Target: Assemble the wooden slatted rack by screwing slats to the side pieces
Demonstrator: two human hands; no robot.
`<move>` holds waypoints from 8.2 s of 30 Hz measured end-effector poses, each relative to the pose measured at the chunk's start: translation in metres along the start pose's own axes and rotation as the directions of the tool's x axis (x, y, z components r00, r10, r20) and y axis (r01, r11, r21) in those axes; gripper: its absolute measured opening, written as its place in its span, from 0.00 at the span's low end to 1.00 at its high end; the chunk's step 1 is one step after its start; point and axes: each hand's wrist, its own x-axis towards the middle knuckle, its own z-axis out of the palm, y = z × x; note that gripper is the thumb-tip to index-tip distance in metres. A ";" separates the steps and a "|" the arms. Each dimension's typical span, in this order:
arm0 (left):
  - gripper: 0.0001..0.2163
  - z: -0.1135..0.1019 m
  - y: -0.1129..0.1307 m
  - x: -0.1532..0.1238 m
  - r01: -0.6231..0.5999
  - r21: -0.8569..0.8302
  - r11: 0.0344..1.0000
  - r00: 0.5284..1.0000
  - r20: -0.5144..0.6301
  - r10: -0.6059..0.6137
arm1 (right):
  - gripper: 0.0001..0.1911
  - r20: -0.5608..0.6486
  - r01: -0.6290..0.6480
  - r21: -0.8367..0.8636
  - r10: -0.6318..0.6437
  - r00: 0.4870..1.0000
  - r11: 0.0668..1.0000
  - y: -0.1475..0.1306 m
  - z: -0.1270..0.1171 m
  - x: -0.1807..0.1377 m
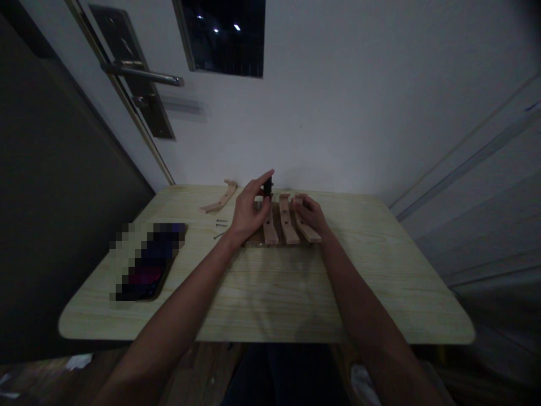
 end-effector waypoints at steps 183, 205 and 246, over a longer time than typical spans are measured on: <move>0.21 0.006 -0.007 -0.006 0.029 -0.024 0.999 1.000 0.012 -0.029 | 0.21 -0.026 0.036 0.058 -0.035 0.999 0.998 -0.002 0.005 0.000; 0.21 0.006 -0.005 -0.006 0.031 -0.034 0.999 1.000 -0.004 -0.031 | 0.19 -0.025 0.023 0.035 -0.022 0.999 0.999 -0.001 0.004 0.000; 0.22 0.006 -0.007 -0.005 0.024 0.040 0.999 0.999 -0.034 -0.022 | 0.19 -0.021 0.057 0.020 -0.056 0.998 0.998 -0.005 0.005 -0.001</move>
